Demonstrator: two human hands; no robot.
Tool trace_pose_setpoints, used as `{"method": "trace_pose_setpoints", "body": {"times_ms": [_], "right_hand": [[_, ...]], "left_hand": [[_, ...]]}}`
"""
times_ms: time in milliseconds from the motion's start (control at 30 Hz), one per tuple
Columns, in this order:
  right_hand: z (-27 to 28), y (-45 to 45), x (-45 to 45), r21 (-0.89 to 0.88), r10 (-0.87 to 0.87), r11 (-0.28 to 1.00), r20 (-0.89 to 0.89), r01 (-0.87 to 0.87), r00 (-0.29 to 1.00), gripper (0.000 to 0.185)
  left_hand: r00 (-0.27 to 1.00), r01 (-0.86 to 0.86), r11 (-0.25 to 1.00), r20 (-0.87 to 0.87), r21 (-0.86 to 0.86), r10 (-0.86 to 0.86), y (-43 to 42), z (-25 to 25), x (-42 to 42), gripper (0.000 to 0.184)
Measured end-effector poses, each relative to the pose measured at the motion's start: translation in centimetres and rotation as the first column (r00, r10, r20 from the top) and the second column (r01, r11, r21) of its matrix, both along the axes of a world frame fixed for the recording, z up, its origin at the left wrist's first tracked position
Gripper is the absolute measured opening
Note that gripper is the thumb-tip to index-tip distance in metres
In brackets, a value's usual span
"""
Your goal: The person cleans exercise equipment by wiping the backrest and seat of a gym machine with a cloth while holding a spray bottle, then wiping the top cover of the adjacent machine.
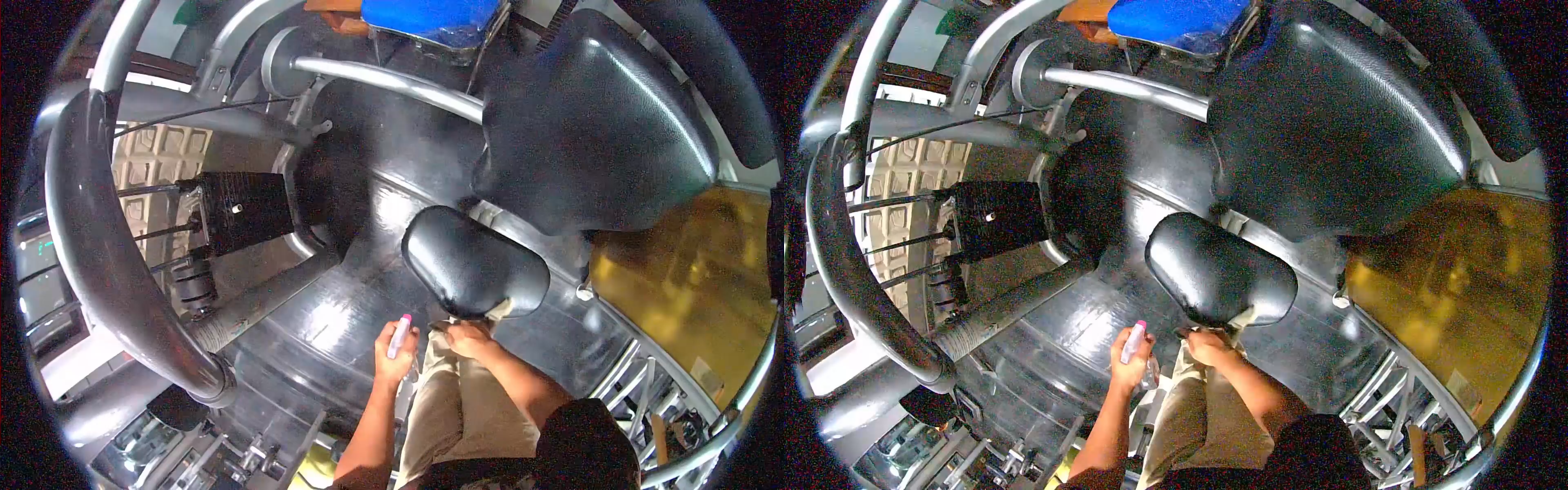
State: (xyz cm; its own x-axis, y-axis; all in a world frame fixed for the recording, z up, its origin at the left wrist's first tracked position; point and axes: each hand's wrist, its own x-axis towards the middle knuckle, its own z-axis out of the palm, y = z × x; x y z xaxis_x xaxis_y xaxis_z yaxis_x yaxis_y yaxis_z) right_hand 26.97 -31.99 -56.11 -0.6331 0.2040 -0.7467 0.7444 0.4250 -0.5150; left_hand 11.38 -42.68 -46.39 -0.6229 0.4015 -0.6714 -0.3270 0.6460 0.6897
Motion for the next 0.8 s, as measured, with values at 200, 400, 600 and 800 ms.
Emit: {"method": "trace_pose_setpoints", "body": {"times_ms": [200,400,600,800], "right_hand": [[-1.1,4.3,1.9,-0.264,-0.611,0.785,-0.178,0.561,0.771,0.029],[-3.2,14.8,-3.9,0.171,-0.695,0.657,-0.239,0.734,0.678,0.039],[-9.4,15.1,-9.8,0.368,-0.464,0.813,-0.060,0.452,0.884,0.047],[-4.9,4.1,-7.8,0.303,0.104,0.950,-0.101,-0.069,0.989,0.042]], "left_hand": [[0.977,0.087,0.996,-0.196,0.025,-0.080,-0.3,-3.1,0.1,0.011],[0.998,0.035,0.999,-0.050,-0.039,-0.037,-1.2,-1.5,0.8,0.012],[0.995,-0.081,0.997,0.062,-0.003,0.081,-3.3,-0.5,1.1,0.012],[0.990,-0.133,0.991,0.043,0.032,0.131,-4.3,-1.5,0.0,0.010]]}}
